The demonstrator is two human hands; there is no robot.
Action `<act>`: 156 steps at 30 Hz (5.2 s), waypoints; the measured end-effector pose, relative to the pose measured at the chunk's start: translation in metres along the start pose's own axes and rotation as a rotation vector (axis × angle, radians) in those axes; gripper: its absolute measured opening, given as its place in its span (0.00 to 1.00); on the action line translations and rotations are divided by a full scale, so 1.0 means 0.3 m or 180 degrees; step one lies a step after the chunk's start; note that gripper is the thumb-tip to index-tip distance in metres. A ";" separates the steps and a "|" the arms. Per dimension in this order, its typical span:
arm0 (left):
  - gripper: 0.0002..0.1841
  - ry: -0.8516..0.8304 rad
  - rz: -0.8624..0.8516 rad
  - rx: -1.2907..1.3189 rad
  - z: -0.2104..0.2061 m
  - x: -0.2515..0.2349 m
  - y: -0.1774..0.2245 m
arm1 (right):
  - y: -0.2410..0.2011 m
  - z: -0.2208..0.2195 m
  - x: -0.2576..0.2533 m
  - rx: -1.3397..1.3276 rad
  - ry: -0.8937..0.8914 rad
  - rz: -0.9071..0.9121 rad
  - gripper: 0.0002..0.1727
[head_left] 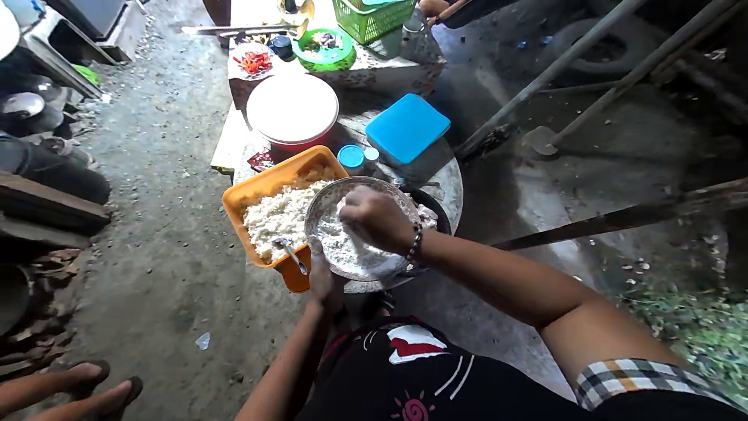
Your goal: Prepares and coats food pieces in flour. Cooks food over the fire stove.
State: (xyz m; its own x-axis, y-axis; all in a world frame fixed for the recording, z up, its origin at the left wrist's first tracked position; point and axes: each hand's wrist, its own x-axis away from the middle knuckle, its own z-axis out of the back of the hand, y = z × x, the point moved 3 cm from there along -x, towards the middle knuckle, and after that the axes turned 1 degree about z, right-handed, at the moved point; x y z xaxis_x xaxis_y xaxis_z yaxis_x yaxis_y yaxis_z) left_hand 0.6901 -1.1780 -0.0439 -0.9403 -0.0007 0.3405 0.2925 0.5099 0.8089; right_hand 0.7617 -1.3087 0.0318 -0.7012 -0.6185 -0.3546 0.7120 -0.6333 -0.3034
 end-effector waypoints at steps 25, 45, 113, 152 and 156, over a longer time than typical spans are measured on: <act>0.37 -0.0186 -0.0069 0.0224 -0.040 -0.043 0.010 | 0.016 0.004 0.088 -0.0451 -0.1008 0.0373 0.06; 0.32 -0.0398 -0.0015 0.0220 -0.088 0.043 0.055 | 0.179 0.161 -0.068 -0.0425 -0.1239 -0.0956 0.11; 0.33 -0.0657 0.0149 0.0211 -0.098 0.059 0.050 | 0.143 0.303 0.053 -0.1808 0.0015 -0.1127 0.12; 0.33 -0.0527 0.0232 0.0341 -0.105 0.019 0.063 | 0.161 0.309 0.051 -0.2268 -0.0607 -0.0888 0.15; 0.33 -0.0585 0.0223 0.0325 -0.108 0.029 0.064 | 0.191 0.289 0.057 -0.2997 -0.0866 -0.1270 0.15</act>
State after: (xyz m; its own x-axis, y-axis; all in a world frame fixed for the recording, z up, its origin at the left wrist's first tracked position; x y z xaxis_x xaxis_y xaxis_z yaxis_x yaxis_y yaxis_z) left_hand 0.6933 -1.1961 -0.0100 -0.9370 0.1898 0.2934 0.3478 0.5878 0.7304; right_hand 0.7872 -1.3959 0.0849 -0.7923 -0.6024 0.0967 0.0878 -0.2694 -0.9590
